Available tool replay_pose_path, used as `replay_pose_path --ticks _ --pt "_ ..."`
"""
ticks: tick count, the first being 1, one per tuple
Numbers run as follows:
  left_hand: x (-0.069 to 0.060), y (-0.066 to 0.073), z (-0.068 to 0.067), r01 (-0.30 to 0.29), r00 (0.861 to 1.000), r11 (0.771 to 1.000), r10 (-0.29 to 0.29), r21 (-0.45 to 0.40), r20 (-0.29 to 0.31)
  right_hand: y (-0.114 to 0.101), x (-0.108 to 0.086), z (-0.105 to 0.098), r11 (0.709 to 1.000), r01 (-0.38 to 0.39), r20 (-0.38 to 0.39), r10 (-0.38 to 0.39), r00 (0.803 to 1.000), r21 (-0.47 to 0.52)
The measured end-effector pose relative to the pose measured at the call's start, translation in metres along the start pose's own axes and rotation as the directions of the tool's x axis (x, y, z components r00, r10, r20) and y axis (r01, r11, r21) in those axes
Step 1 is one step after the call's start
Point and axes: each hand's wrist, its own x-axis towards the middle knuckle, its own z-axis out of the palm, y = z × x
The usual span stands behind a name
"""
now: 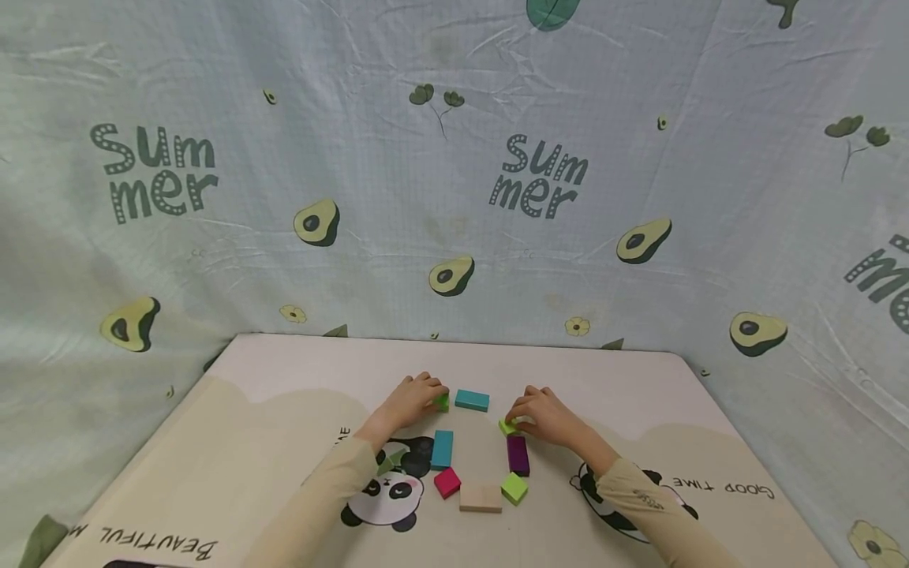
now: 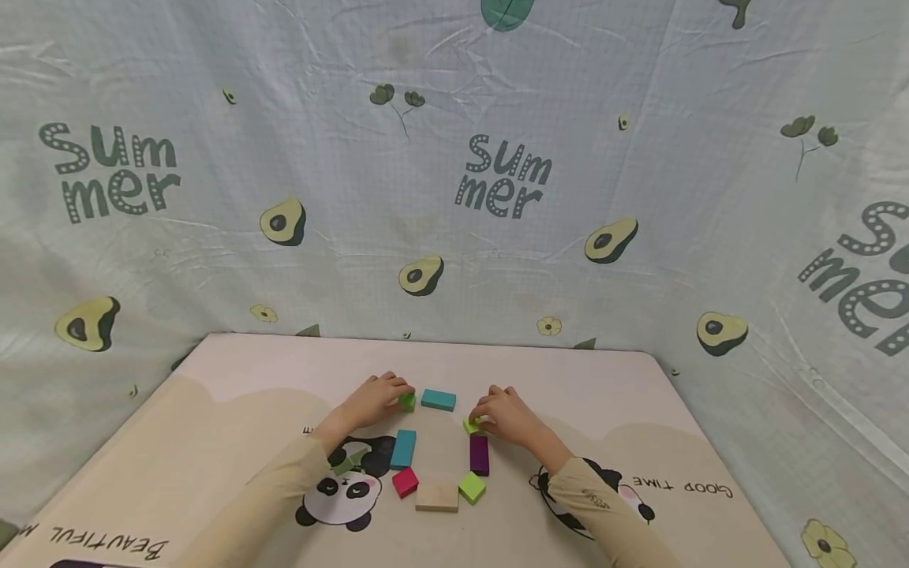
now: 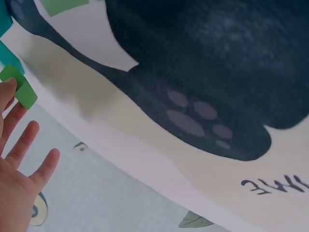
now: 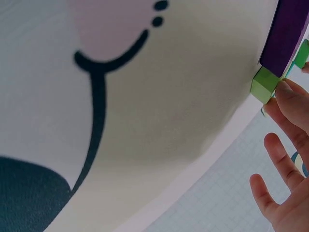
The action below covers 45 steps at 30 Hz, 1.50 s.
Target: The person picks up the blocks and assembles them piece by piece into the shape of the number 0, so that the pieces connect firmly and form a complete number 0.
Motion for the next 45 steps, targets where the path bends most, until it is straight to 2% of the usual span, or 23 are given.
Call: replay_pose_path --ticks 13,20,31,45 --pt "-0.004 0.011 -0.002 -0.117 0.993 0.992 0.118 -0.048 0.021 -0.001 -0.001 0.000 1.000 0.011 -0.019 -0.011 1.000 -0.019" --pt "-0.005 0.013 -0.003 -0.125 0.991 0.991 0.127 -0.048 0.040 -0.001 -0.001 -0.001 1.000 0.003 -0.008 -0.003 1.000 -0.018" --pt "-0.005 0.015 0.000 -0.122 0.989 0.988 0.129 -0.096 0.073 -0.001 -0.001 0.000 1.000 0.006 -0.015 -0.006 1.000 -0.020" --pt "-0.005 0.016 -0.001 -0.095 0.988 0.989 0.108 -0.110 0.112 -0.002 -0.001 -0.001 1.000 -0.006 0.005 0.006 1.000 -0.016"
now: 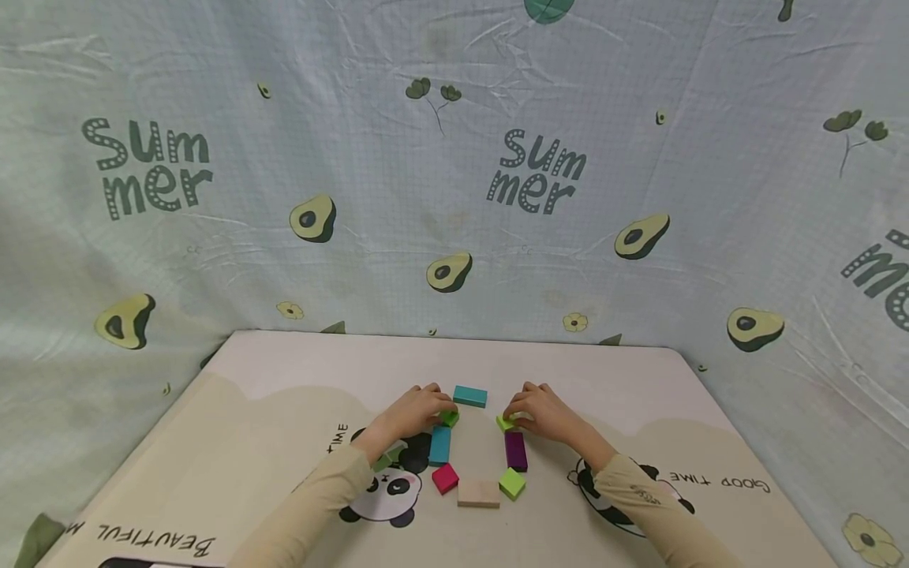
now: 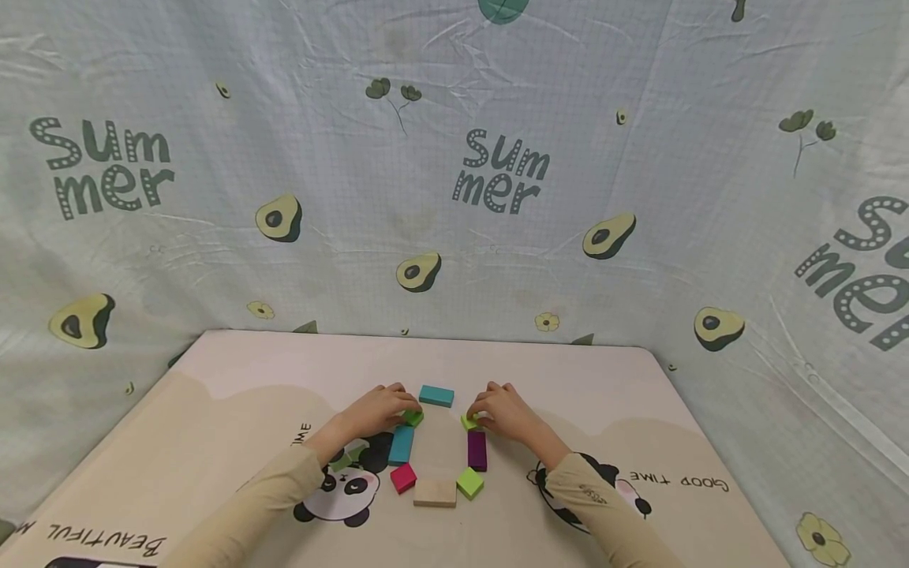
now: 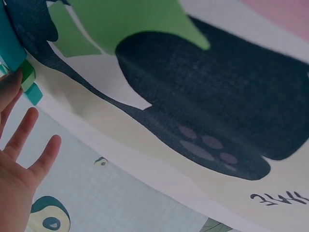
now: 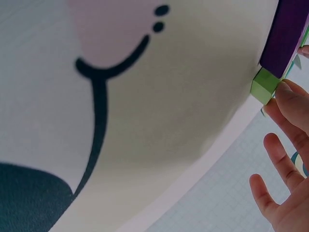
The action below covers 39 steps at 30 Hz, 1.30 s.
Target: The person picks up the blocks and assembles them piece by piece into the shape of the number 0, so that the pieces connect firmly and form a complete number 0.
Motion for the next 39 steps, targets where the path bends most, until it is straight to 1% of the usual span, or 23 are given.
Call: replay_pose_path --ticks 9,18,21,28,34,39 --pt "-0.0004 0.0011 0.0014 -0.017 1.000 1.000 0.017 0.008 -0.008 -0.0003 -0.0002 -0.0005 1.000 -0.006 0.002 0.006 1.000 0.005" --pt "-0.0013 0.0020 0.0020 0.001 1.000 1.000 -0.001 -0.002 0.008 0.0001 -0.0016 0.0000 1.000 -0.004 0.000 0.004 1.000 0.006" --pt "-0.0018 0.0022 0.0014 0.000 1.000 1.000 0.000 -0.002 0.007 0.0006 -0.0019 0.0008 1.000 0.003 -0.009 -0.003 1.000 -0.014" --pt "-0.0020 0.0020 -0.0008 -0.014 1.000 1.000 0.014 -0.004 -0.009 0.0005 -0.0016 0.0006 0.997 0.046 -0.065 -0.050 0.997 -0.066" --pt "-0.0020 0.0026 -0.0008 -0.009 1.000 1.000 0.009 -0.001 0.001 0.0009 -0.0014 0.0006 0.996 0.055 -0.060 -0.059 0.996 -0.065" --pt "-0.0025 0.0029 -0.0003 -0.016 1.000 1.000 0.016 0.010 -0.008 0.0010 -0.0014 0.0011 0.996 0.061 -0.071 -0.066 0.995 -0.066"
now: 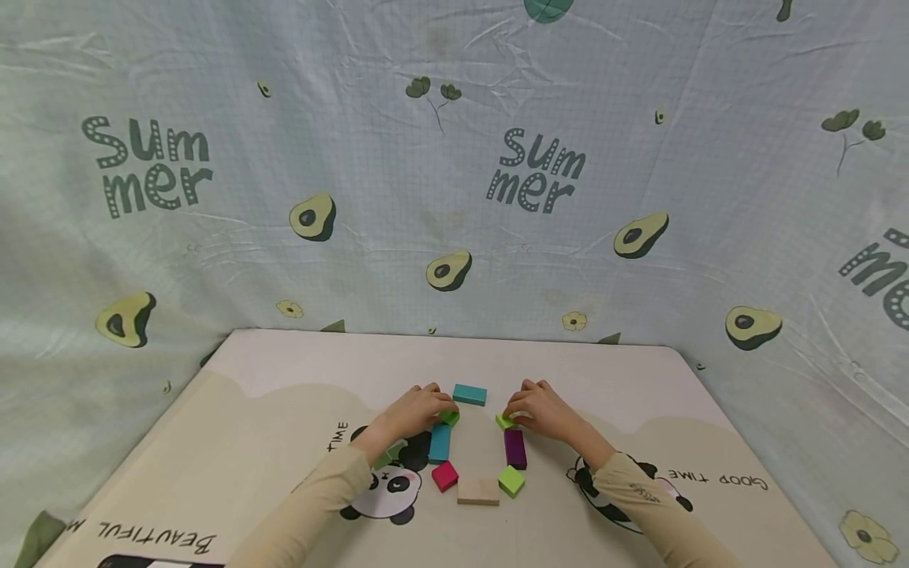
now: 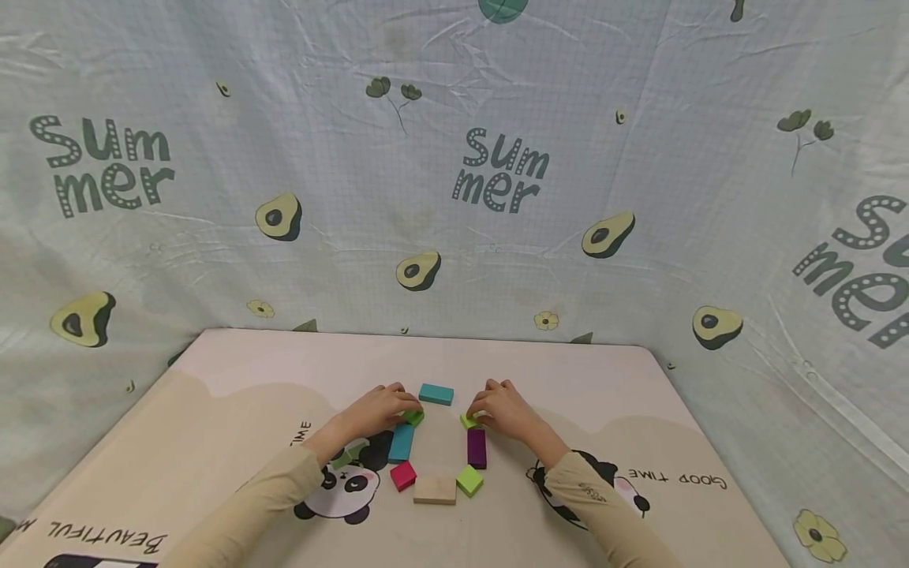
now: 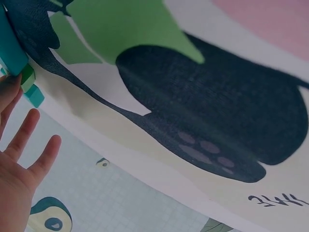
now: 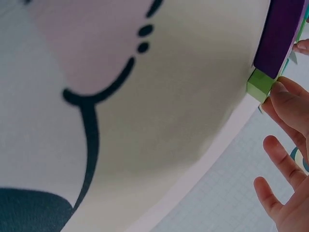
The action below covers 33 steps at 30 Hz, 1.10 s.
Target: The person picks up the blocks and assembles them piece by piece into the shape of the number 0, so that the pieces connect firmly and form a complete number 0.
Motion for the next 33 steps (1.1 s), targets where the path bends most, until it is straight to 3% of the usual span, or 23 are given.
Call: replay_pose_path --ticks 14,24,33 --pt "-0.008 0.000 -0.005 -0.016 0.999 1.000 0.016 -0.008 -0.050 -0.001 0.001 0.000 1.000 -0.018 0.022 0.018 1.000 0.022" --pt "-0.016 0.005 -0.008 -0.008 1.000 1.000 0.007 -0.008 -0.013 0.000 -0.001 0.001 1.000 -0.019 0.022 0.019 1.000 0.010" --pt "-0.019 0.007 -0.006 -0.029 0.999 0.999 0.030 0.043 -0.026 0.003 -0.002 0.002 0.999 -0.027 0.015 0.027 1.000 0.046"
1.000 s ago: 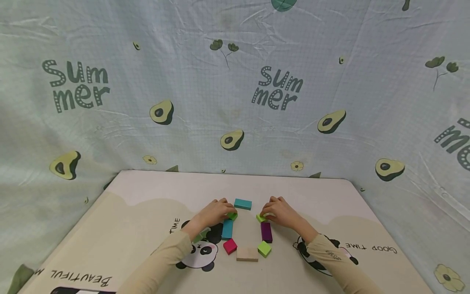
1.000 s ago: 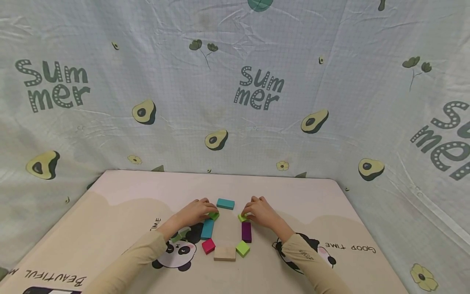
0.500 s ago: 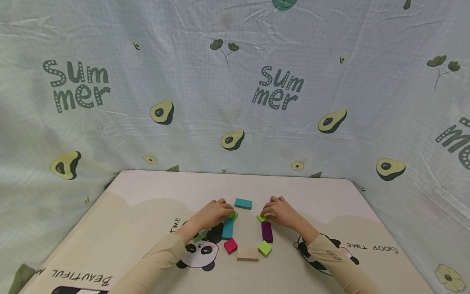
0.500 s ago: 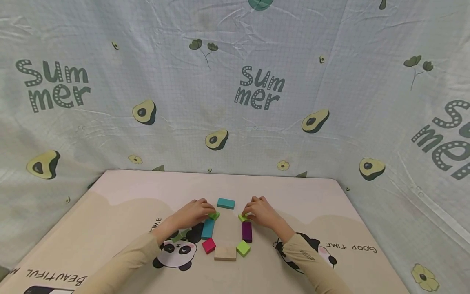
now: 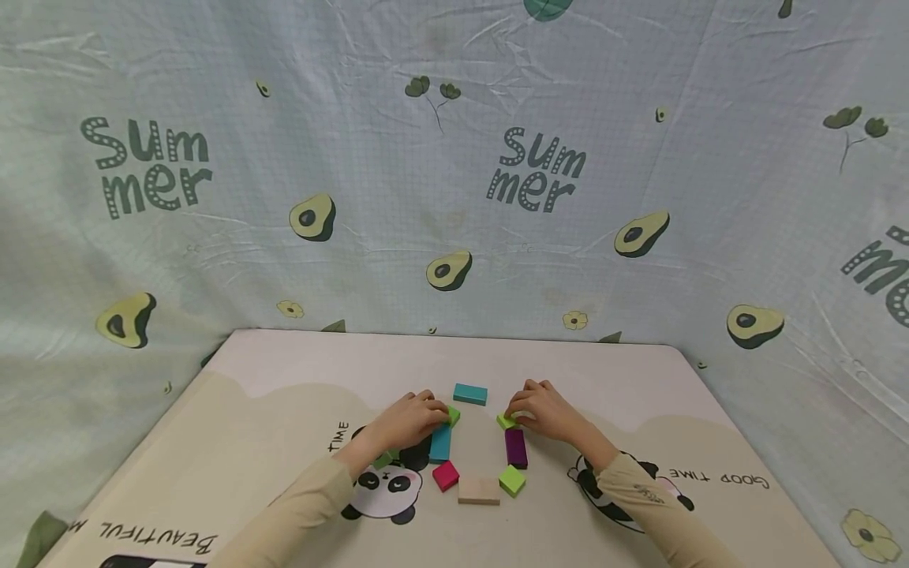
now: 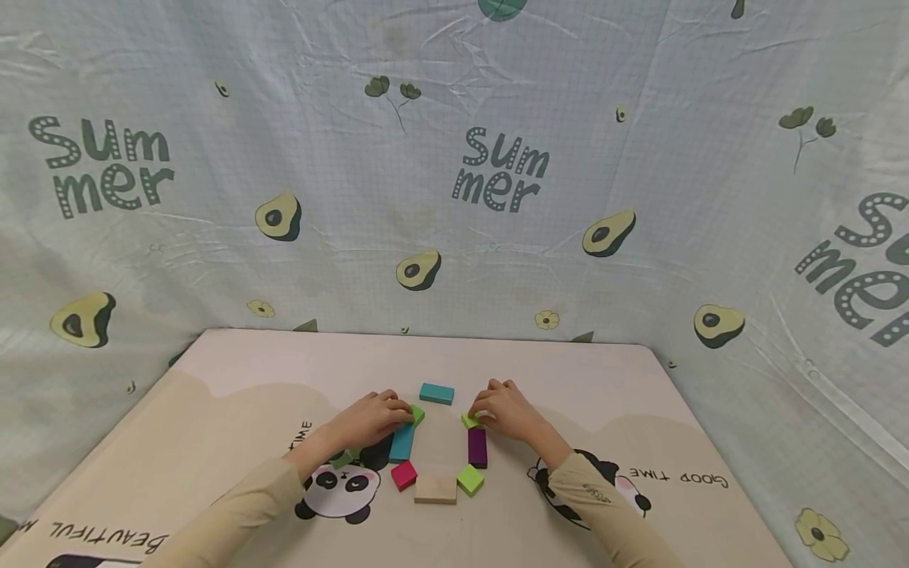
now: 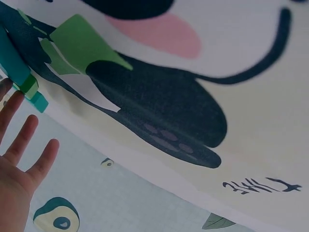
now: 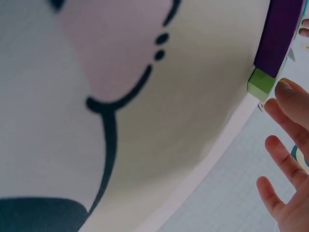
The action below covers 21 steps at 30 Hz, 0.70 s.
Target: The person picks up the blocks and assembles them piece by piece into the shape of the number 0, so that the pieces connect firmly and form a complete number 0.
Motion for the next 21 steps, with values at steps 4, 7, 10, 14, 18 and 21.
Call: replay_pose_path --ticks 4,7,10,14,18,21 --pt "-0.001 0.001 0.001 -0.009 1.000 0.999 0.009 0.035 0.009 0.000 0.002 -0.001 1.000 -0.005 -0.034 0.005 0.999 0.009" --pt "0.000 0.004 0.002 -0.025 1.000 0.996 0.023 0.084 0.019 0.001 0.005 0.000 1.000 0.003 -0.061 -0.003 0.998 -0.006" --pt "0.000 0.006 0.001 -0.041 0.999 0.991 0.039 0.124 0.020 0.001 0.010 -0.001 0.999 0.023 -0.091 -0.026 0.996 -0.030" --pt "0.000 0.007 0.001 -0.035 0.999 0.993 0.035 0.115 0.008 0.000 0.017 -0.003 0.998 0.034 -0.105 -0.040 0.994 -0.053" --pt "-0.002 0.006 0.003 -0.031 1.000 0.997 0.031 0.074 -0.003 0.000 0.024 -0.004 0.998 0.026 -0.089 -0.031 0.996 -0.061" --pt "-0.004 0.005 0.004 -0.036 0.999 0.999 0.036 0.041 -0.010 -0.002 0.030 -0.002 0.996 0.028 -0.086 -0.035 0.996 -0.081"
